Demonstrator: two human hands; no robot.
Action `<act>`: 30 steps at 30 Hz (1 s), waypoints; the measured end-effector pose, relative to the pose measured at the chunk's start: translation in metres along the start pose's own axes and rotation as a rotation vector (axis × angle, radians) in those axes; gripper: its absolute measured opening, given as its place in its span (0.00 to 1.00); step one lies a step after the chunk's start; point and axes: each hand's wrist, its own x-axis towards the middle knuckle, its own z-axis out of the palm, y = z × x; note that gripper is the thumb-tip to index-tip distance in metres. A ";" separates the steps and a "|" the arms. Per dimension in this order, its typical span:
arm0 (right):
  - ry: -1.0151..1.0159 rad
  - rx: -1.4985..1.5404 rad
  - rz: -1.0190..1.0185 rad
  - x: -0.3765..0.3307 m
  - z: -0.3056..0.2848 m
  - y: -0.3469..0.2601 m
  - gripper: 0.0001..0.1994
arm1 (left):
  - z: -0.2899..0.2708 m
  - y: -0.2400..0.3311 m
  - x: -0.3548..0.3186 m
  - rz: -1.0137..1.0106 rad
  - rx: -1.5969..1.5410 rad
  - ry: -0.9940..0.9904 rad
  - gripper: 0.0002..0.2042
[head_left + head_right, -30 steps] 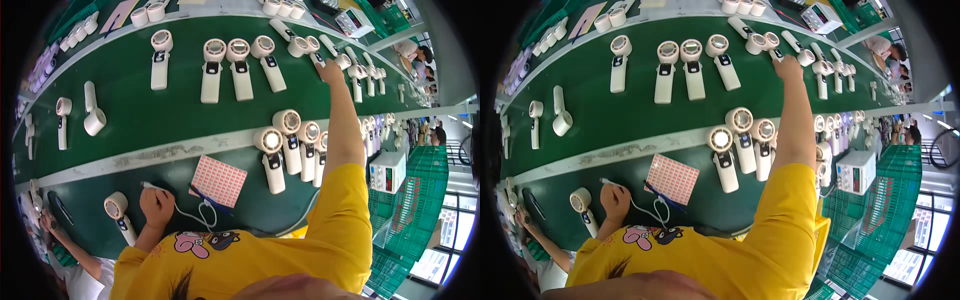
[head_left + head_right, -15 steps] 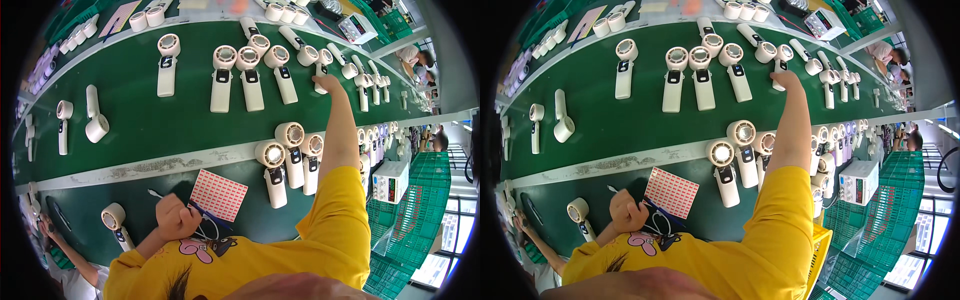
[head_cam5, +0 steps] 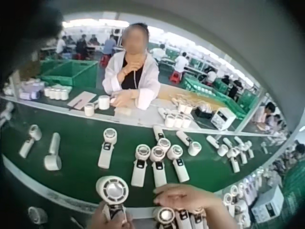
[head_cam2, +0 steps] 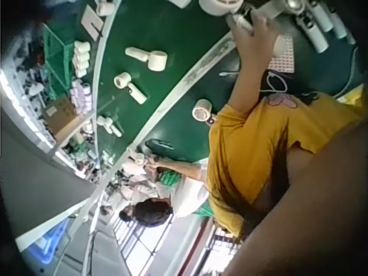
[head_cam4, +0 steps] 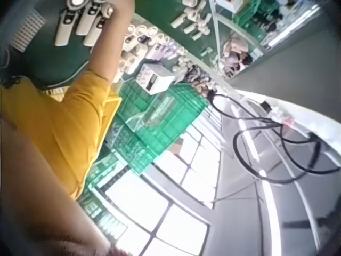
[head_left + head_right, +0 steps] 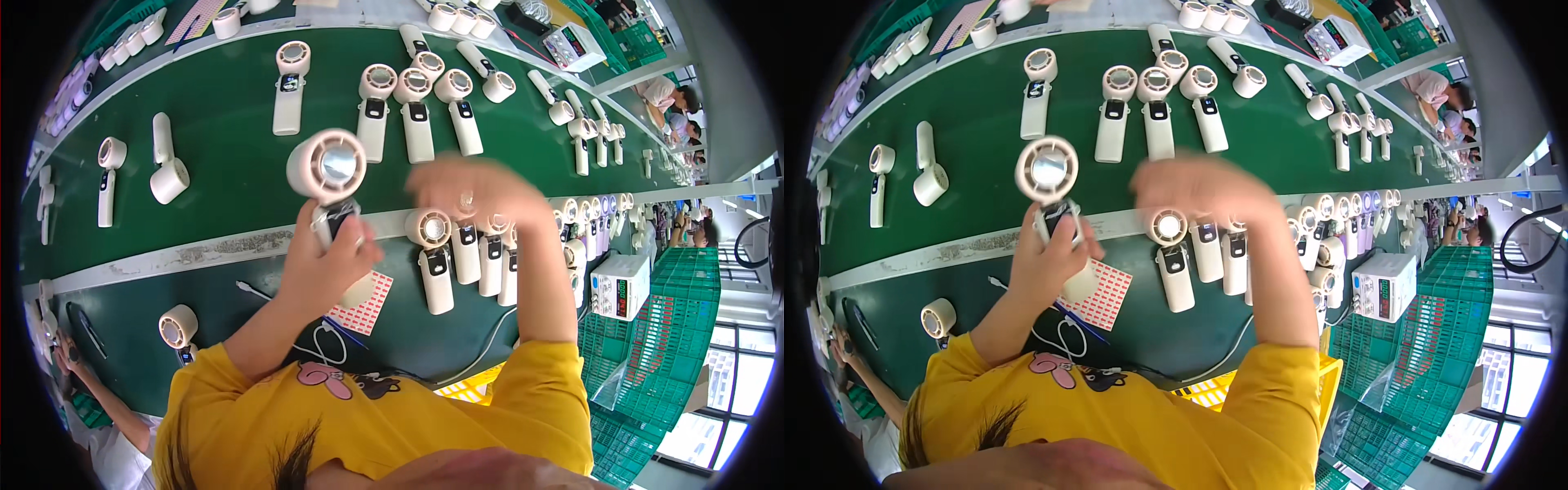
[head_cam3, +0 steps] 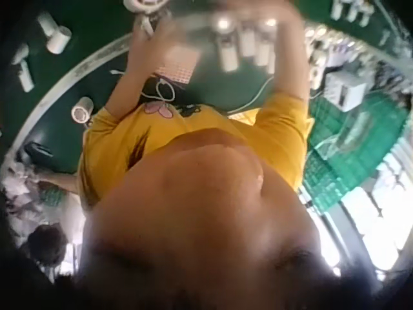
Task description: Inspecting and testing handheld electronic devices at an assembly line station.
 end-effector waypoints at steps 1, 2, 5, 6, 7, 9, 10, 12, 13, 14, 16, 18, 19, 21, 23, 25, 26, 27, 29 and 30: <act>0.001 -0.004 -0.006 -0.008 -0.008 0.026 0.26 | -0.023 -0.013 -0.001 0.145 0.284 -0.038 0.20; 0.231 -0.102 0.713 -0.019 -0.013 0.044 0.27 | -0.041 -0.025 -0.005 0.284 0.572 -0.089 0.21; 0.239 -0.392 1.557 -0.061 0.013 0.136 0.31 | -0.055 -0.014 -0.027 -0.113 0.148 0.006 0.22; 0.274 -0.324 1.566 -0.052 0.014 0.143 0.31 | -0.061 -0.011 -0.029 -0.112 0.147 0.037 0.22; 0.296 -0.258 1.575 -0.044 0.013 0.144 0.31 | -0.065 -0.009 -0.030 -0.116 0.030 0.003 0.23; 0.229 -0.069 1.584 -0.035 -0.002 0.117 0.28 | -0.080 -0.009 -0.038 -0.122 -0.222 -0.040 0.24; 0.479 -0.018 1.559 -0.043 -0.005 0.094 0.25 | -0.089 -0.007 -0.047 -0.115 -0.351 -0.062 0.25; 0.971 0.089 1.456 -0.044 -0.014 0.054 0.19 | -0.089 0.001 -0.047 0.035 -0.353 -0.063 0.26; 1.173 0.191 1.288 -0.032 -0.009 0.028 0.17 | -0.089 0.003 -0.045 0.050 -0.378 -0.023 0.26; 1.364 0.302 1.113 -0.015 -0.001 0.001 0.15 | -0.091 0.006 -0.043 0.100 -0.349 -0.050 0.27; 1.476 0.456 0.829 0.043 0.026 -0.059 0.18 | -0.091 0.009 -0.052 0.141 -0.313 -0.091 0.28; 1.399 0.707 0.499 0.083 0.070 -0.085 0.20 | -0.091 0.011 -0.059 0.252 -0.243 -0.106 0.28; 1.343 0.776 0.398 0.100 0.090 -0.095 0.20 | -0.090 0.010 -0.063 0.309 -0.205 -0.113 0.28; 1.207 0.989 0.426 0.120 0.124 -0.110 0.21 | -0.092 0.005 -0.075 0.372 -0.161 -0.117 0.29; 1.155 1.116 0.382 0.131 0.155 -0.118 0.21 | -0.096 -0.001 -0.092 0.364 -0.129 -0.087 0.29; 1.068 1.324 0.370 0.137 0.183 -0.121 0.17 | -0.103 -0.005 -0.107 0.370 -0.098 -0.050 0.30; 1.066 1.329 0.352 0.140 0.191 -0.124 0.17 | -0.108 -0.009 -0.113 0.381 -0.085 -0.046 0.30; 1.040 1.313 0.384 0.142 0.197 -0.127 0.17 | -0.113 -0.011 -0.120 0.383 -0.113 -0.040 0.30; 0.994 1.277 0.450 0.146 0.207 -0.133 0.16 | -0.124 -0.016 -0.132 0.385 -0.166 -0.033 0.30; 0.974 1.257 0.484 0.148 0.212 -0.136 0.15 | -0.130 -0.019 -0.137 0.384 -0.194 -0.033 0.30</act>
